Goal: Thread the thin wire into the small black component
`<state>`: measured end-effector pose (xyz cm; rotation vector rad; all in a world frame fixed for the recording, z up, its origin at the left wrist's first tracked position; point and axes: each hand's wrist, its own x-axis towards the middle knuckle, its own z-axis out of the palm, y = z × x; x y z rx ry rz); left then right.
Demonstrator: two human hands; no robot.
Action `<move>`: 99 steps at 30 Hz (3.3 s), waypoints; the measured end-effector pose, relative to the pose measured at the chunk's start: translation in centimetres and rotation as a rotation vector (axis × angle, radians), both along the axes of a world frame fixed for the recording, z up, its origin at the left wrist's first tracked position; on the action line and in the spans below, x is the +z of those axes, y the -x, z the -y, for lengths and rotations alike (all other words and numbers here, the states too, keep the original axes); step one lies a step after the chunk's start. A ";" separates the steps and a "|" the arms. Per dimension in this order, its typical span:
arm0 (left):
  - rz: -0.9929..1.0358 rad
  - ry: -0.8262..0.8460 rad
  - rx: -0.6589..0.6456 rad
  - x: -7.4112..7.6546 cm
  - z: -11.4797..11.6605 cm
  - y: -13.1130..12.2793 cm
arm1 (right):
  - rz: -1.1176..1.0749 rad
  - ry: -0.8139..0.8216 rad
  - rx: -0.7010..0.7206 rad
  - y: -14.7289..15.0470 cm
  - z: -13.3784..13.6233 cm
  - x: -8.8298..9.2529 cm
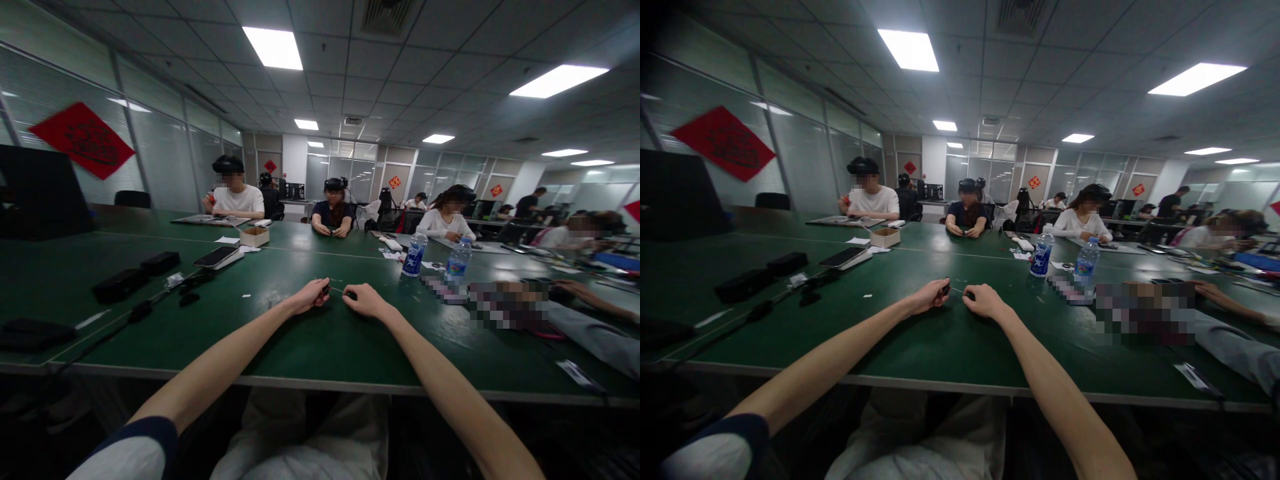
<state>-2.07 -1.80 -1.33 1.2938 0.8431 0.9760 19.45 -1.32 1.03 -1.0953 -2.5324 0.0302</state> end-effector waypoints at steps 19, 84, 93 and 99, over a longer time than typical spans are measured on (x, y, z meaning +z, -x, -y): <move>0.053 0.053 0.011 0.1 -0.2 0.1 | -0.045 0.024 0.041 0.2 0.5 0.5; 0.022 0.036 0.055 0.6 0.5 -0.2 | -0.008 -0.008 0.011 0.3 0.9 0.8; 0.060 0.023 0.003 -0.1 -0.3 0.3 | 0.003 -0.026 -0.039 0.3 0.9 0.7; 0.057 0.040 0.010 -0.1 -0.3 0.3 | 0.022 -0.036 -0.092 0.5 0.9 0.6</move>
